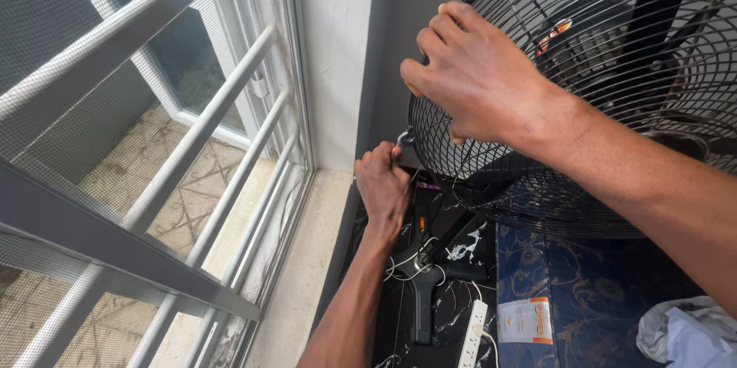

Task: The person uses a wrench to loosen and tighten bolts on the front cage of a standing fan. They rotate the fan to access different bolts and adjust the cage's position. The person then retrieves a screwdriver from a sewing machine drawer and holds it near the fan.

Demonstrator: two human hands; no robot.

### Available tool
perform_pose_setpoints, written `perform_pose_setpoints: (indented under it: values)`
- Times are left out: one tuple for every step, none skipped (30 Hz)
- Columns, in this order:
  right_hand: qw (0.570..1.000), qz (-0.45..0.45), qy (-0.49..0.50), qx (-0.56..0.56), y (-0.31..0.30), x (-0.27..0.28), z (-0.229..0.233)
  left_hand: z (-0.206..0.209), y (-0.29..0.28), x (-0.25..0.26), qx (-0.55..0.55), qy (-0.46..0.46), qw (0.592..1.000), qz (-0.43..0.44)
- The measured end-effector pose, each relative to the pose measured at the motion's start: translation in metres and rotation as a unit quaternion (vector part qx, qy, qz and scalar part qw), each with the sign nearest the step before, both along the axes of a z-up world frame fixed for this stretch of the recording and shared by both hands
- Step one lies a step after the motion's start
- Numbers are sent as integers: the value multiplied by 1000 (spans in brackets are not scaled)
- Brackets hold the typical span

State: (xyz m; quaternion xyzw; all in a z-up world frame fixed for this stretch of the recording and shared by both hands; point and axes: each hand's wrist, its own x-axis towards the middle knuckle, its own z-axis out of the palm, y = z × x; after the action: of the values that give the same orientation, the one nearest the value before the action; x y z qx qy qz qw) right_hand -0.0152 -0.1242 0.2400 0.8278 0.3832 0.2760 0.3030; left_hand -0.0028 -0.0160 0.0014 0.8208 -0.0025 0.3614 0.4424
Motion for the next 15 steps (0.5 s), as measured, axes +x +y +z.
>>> perform_pose_setpoints:
  values:
    - [1000,2,-5,-1,1,-1,-1,-1,-1,-1,0,2,1000,-1]
    - [1000,-2,2,-3,0,-2,-1,-1,-2,-1,-1,3,1000,-3]
    - [1000,-7,10,-5,0,-1,0,-1,-4,0,-2,5,1000,-4]
    - [1000,-13,16,-6,0,0,1,0,-2,1,0,-8,1000,-12]
    - [1000,-11,12,-7,0,0,2,-1,2,2,2,-20,1000,-19]
    - [1000,-10,10,-9,0,0,1,-3,4,0,3,-30,999,-27]
    - [1000,-9,8,-11,-1,0,0,-6,6,-1,0,-31,999,-25]
    - [1000,-10,10,-10,-1,1,-1,-7,8,-1,-1,-31,999,-23]
    - [1000,-10,11,-8,-2,1,-2,-9,8,-2,-2,-32,999,-21]
    - [1000,-10,13,-6,-2,1,-3,-10,9,-2,0,-25,1000,-16]
    - [1000,-4,1,-6,-2,2,-4,-10,9,-2,1,-18,1000,-11]
    - [1000,1,-12,-8,-3,3,-4,-11,9,-1,2,-11,1000,-6]
    - [1000,7,-24,-9,-3,3,-5,-10,9,0,5,-7,1000,-7]
    - [1000,-5,-13,-11,-2,4,-6,-9,10,2,8,-4,1000,-8]
    - [1000,-16,-1,-14,-2,4,-6,-8,10,3,12,-1,1000,-9]
